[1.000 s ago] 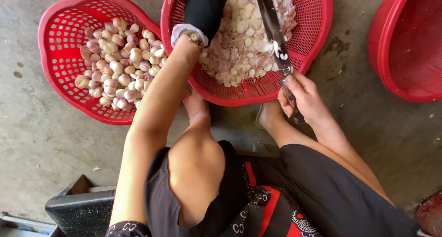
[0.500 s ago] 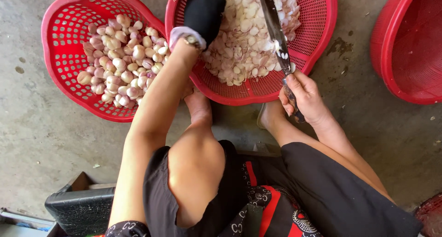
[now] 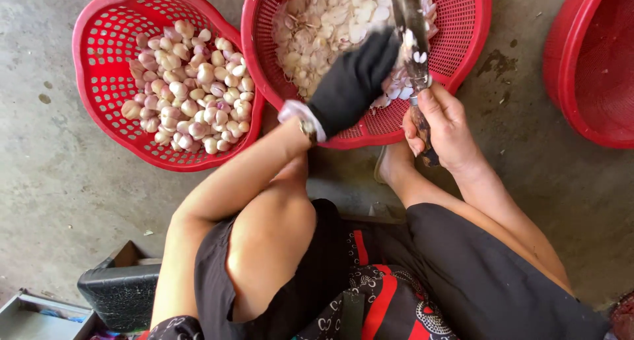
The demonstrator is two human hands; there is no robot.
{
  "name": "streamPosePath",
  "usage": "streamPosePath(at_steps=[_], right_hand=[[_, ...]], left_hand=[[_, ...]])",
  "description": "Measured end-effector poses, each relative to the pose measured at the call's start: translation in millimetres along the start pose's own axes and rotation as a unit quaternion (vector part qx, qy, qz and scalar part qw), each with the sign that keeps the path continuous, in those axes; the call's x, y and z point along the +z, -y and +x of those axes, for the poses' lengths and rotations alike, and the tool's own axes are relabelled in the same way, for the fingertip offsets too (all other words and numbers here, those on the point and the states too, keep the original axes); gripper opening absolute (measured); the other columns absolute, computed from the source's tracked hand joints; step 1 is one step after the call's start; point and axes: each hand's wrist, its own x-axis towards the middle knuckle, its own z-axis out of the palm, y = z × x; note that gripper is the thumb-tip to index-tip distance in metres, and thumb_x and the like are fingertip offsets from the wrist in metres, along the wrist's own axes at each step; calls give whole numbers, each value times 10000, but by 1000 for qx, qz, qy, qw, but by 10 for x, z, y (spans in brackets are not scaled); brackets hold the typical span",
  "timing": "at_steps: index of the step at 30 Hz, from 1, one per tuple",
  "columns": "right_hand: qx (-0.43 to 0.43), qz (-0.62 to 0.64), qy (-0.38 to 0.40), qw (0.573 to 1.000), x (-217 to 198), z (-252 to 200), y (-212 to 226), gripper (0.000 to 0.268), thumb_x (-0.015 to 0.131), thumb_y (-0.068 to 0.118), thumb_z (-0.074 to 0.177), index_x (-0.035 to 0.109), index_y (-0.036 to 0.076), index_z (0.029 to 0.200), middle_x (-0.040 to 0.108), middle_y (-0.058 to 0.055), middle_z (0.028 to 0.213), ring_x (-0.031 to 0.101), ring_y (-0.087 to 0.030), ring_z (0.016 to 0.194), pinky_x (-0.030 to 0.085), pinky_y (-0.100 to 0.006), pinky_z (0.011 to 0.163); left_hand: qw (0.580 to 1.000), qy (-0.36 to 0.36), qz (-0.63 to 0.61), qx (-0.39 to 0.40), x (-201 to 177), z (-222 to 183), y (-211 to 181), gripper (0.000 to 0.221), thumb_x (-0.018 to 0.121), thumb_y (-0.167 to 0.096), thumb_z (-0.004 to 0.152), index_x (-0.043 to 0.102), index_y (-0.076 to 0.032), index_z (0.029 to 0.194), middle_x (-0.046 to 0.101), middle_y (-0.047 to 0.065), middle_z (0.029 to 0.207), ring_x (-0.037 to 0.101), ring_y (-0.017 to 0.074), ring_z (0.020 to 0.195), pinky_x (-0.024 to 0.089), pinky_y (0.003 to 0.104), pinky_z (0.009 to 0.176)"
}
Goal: Slicing shallots into a plastic basket using a large knife
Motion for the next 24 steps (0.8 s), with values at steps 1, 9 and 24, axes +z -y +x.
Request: streamPosePath(at_steps=[1,9,24], right_hand=[[-12,-5,-2,1000,7,3,32,309,427,317,1121,525,121,1338,554,-34,664,433,-68,442,353,-192,399],[-34,-111,-22,993,-148,11,-208,301,412,295,1129,526,107,1335,565,-7,650,445,-68,422,357,-206,355],[-33,-120,-52,991,-119,-18,-116,471,421,326,1117,438,163,1559,522,-4,631,406,-57,453,330,-189,398]], left_hand=[[999,15,12,43,172,-163,-38,426,625,-182,1049,481,-62,1433,424,157,1552,655,316,1096,550,415,853],[989,-6,-71,-130,-426,-561,479,196,632,-213,949,762,-67,971,726,133,891,653,351,696,501,452,644],[891,-12,300,-341,-841,-1892,2352,207,811,-293,851,752,-106,914,706,163,856,671,392,674,545,480,566]])
